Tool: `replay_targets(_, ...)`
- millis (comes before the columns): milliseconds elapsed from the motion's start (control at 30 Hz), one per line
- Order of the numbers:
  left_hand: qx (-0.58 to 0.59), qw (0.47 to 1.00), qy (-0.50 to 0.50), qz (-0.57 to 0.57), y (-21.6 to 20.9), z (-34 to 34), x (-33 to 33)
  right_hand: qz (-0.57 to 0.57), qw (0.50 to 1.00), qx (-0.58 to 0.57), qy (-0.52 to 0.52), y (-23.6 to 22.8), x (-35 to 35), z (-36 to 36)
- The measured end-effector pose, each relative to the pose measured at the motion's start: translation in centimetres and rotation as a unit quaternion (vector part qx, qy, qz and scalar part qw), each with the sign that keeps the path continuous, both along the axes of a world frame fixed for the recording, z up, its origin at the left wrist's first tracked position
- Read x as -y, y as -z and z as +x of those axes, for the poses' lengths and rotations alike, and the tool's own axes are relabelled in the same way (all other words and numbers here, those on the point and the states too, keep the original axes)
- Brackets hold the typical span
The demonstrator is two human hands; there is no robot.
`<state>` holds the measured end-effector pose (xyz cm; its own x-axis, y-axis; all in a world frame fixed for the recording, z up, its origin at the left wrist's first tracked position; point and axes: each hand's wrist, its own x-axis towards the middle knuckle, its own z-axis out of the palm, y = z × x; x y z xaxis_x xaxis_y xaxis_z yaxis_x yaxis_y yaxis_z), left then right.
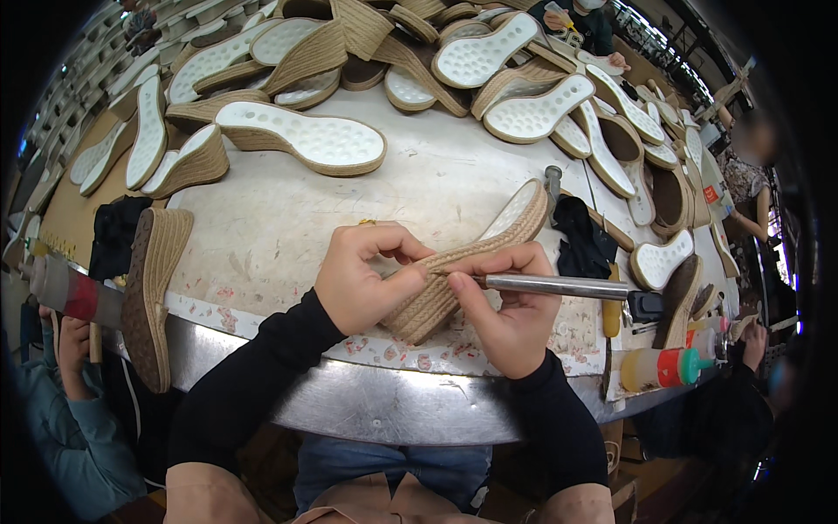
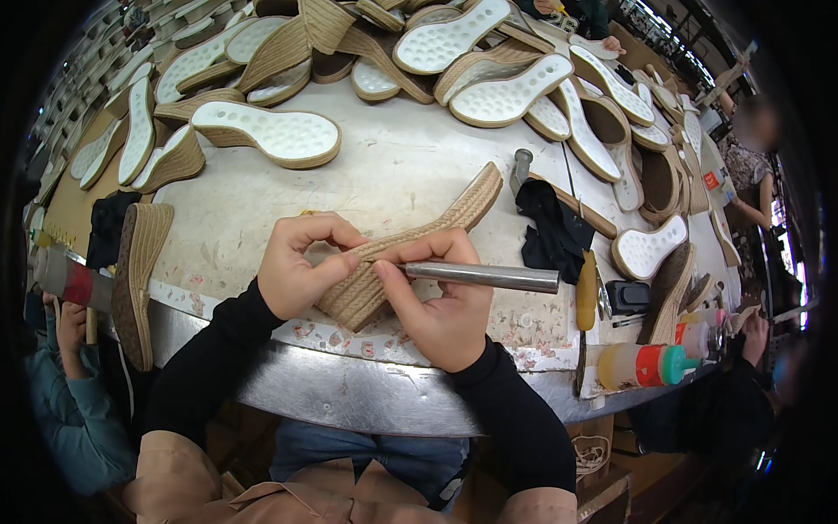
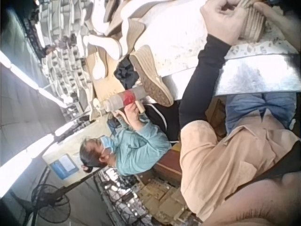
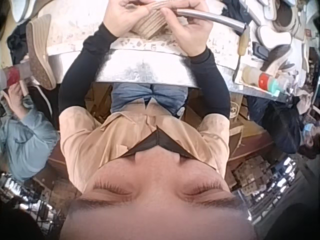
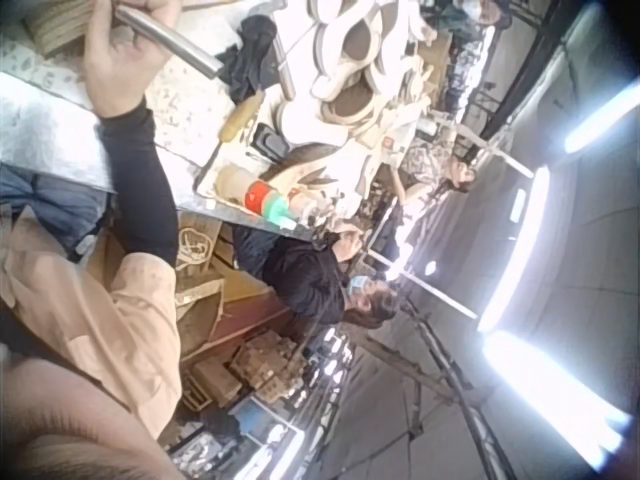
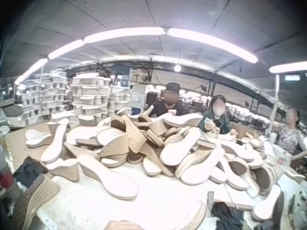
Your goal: The person uses a metal awl to stitch the edge of a woven shoe sole. They repeatedly pierce the sole and pull thread through, working along the perimeter. The person handles multiple soles, setting some aside and picking up others to continue stitching.
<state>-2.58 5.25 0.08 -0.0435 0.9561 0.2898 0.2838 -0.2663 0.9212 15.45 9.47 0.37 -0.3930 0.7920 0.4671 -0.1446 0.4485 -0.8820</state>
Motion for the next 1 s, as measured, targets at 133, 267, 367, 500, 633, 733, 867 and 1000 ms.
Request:
replay_targets(133, 0.003, 1.0, -0.002, -0.002, 0.1, 0.1, 0.0, 0.015, 1.0, 0.014, 0.007, -0.1, 0.0, 0.0)
replay_targets(267, -0.014, 1.0, -0.006, 0.01, 0.0, 0.1, -0.1, -0.032, 0.999, 0.005, 0.017, -0.7, 0.1, -0.5)
replay_targets(367, -0.012, 1.0, -0.006, -0.007, 0.0, 0.0, 0.0, -0.074, 0.997, -0.031, 0.019, -0.9, 0.1, -0.9)
replay_targets(500, 0.026, 0.999, -0.001, -0.019, 0.0, 0.1, -0.1, -0.126, 0.99, -0.058, -0.007, -1.2, 0.0, -0.6)
replay_targets(633, 0.069, 0.997, 0.011, -0.042, 0.2, 0.1, -0.1, -0.101, 0.994, -0.034, -0.008, -1.3, 0.2, -0.7)
replay_targets(733, 0.062, 0.997, 0.016, -0.037, 0.2, 0.0, -0.1, -0.082, 0.997, -0.014, 0.003, -1.3, 0.2, -0.8)
replay_targets(867, 0.036, 0.999, 0.012, -0.024, 0.1, 0.0, -0.1, -0.068, 0.997, -0.029, 0.017, -0.9, 0.2, -0.9)
replay_targets(1000, 0.014, 1.0, 0.009, -0.016, 0.1, 0.0, -0.1, -0.081, 0.996, -0.027, 0.027, -1.3, 0.3, -1.1)
